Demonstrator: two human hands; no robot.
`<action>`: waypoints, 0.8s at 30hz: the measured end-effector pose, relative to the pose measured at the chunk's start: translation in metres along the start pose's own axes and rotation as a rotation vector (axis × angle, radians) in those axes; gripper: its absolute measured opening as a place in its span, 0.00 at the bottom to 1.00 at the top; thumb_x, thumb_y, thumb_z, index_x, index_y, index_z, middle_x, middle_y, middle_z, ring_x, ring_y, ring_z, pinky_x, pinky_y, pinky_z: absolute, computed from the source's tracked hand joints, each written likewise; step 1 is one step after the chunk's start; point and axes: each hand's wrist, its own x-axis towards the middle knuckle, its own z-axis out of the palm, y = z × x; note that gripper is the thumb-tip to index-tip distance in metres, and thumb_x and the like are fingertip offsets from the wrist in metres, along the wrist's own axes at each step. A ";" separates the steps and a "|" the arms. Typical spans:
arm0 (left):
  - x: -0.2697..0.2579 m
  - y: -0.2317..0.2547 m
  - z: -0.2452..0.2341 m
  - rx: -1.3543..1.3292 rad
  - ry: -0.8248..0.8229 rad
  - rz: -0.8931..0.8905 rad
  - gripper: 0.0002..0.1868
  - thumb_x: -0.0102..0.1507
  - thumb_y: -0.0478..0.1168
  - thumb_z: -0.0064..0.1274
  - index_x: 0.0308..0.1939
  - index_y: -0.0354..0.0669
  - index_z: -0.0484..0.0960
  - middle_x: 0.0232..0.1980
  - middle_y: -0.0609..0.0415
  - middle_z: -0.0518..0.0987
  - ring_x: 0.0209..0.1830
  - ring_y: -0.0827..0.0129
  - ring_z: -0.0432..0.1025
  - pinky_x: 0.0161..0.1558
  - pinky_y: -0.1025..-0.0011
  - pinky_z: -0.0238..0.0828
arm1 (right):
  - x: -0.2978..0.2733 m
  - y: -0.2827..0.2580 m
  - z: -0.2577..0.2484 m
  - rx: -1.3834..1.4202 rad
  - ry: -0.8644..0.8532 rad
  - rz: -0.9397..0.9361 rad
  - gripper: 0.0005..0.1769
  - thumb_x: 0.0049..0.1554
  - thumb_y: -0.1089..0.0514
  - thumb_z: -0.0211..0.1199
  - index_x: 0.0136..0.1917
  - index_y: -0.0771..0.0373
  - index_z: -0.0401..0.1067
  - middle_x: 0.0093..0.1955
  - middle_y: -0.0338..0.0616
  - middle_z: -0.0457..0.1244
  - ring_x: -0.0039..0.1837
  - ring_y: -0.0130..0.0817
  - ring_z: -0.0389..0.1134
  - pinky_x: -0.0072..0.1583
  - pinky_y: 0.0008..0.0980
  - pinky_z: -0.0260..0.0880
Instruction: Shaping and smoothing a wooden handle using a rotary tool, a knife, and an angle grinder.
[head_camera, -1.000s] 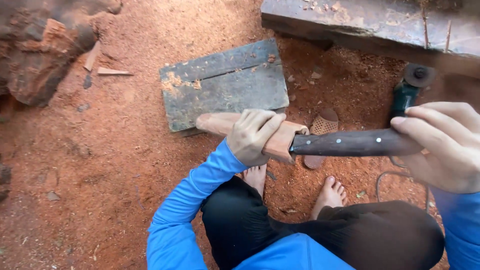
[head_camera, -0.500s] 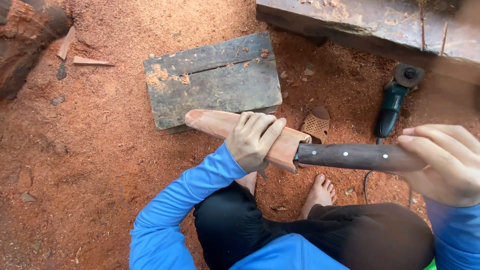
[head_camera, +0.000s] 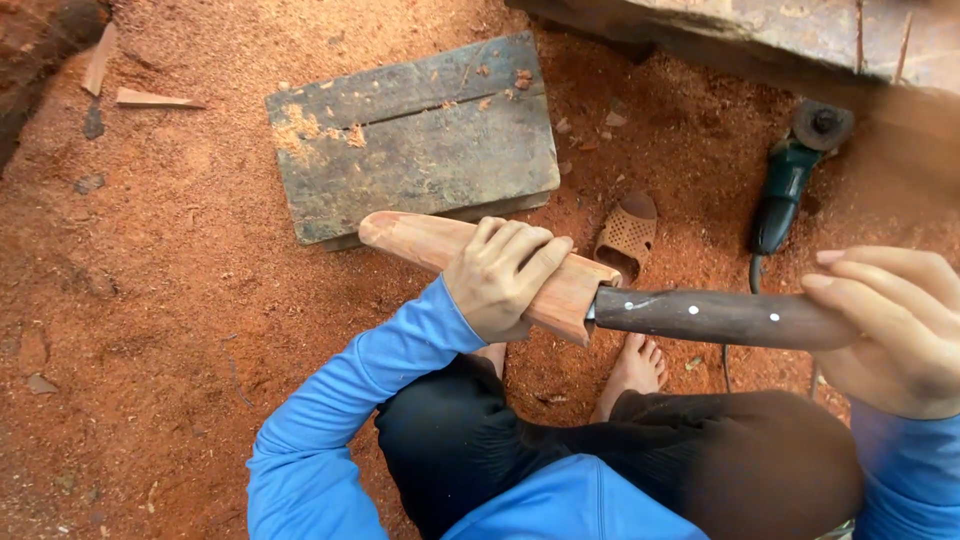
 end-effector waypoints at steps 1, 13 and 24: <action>-0.001 0.000 0.001 -0.017 -0.004 -0.006 0.42 0.43 0.40 0.68 0.61 0.33 0.74 0.54 0.43 0.74 0.50 0.52 0.71 0.55 0.55 0.63 | 0.000 -0.001 0.000 0.029 0.016 0.003 0.15 0.54 0.80 0.78 0.52 0.80 0.76 0.53 0.66 0.69 0.63 0.65 0.72 0.65 0.56 0.76; 0.007 0.004 -0.017 -0.277 0.115 -0.003 0.35 0.50 0.53 0.69 0.52 0.33 0.78 0.50 0.44 0.77 0.47 0.51 0.77 0.54 0.58 0.76 | 0.025 -0.062 -0.007 0.266 0.099 -0.076 0.22 0.52 0.64 0.76 0.53 0.75 0.68 0.49 0.59 0.67 0.56 0.64 0.74 0.54 0.49 0.77; 0.020 0.018 -0.029 -0.193 0.241 0.115 0.23 0.51 0.45 0.62 0.45 0.35 0.79 0.47 0.47 0.79 0.42 0.55 0.74 0.53 0.55 0.66 | 0.065 -0.076 -0.030 0.241 -0.003 -0.344 0.21 0.52 0.53 0.58 0.55 0.66 0.72 0.51 0.55 0.70 0.57 0.59 0.73 0.53 0.54 0.76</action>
